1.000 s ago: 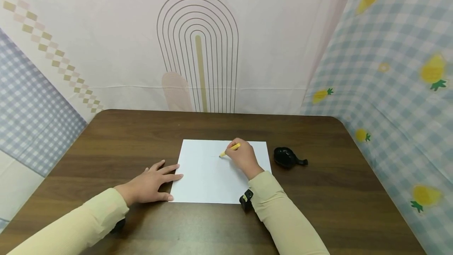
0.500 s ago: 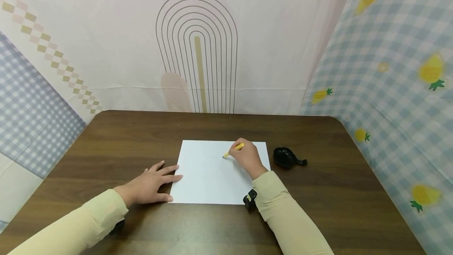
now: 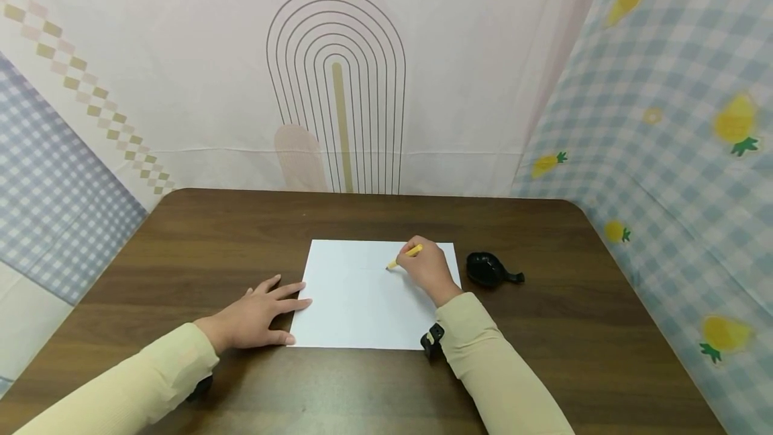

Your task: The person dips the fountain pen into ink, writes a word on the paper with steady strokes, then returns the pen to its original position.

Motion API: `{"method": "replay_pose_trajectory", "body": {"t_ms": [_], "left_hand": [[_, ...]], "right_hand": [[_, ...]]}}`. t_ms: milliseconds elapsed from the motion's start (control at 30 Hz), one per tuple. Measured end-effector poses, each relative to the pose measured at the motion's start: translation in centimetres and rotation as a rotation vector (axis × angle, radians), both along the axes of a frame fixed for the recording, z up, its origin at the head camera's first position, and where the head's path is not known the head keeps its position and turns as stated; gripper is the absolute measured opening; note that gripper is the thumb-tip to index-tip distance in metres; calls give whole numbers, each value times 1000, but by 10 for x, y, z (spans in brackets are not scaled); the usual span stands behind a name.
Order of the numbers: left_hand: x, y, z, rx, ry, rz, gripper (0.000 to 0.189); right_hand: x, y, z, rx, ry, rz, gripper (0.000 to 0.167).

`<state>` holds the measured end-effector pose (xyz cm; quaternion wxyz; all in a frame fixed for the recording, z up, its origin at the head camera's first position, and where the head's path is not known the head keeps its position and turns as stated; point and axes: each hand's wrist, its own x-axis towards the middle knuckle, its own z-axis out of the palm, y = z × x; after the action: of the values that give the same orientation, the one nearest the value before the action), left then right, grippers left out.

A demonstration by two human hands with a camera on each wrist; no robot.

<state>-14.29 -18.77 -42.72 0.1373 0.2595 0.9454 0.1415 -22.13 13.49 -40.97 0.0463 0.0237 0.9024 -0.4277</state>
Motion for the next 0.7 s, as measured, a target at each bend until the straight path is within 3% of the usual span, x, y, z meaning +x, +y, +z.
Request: {"method": "replay_pose_trajectory", "body": {"t_ms": [700], "left_hand": [[0,1,1,-3,-6,5,64]], "right_hand": [[-1,20,-1,-14,-24,-28,9]]}}
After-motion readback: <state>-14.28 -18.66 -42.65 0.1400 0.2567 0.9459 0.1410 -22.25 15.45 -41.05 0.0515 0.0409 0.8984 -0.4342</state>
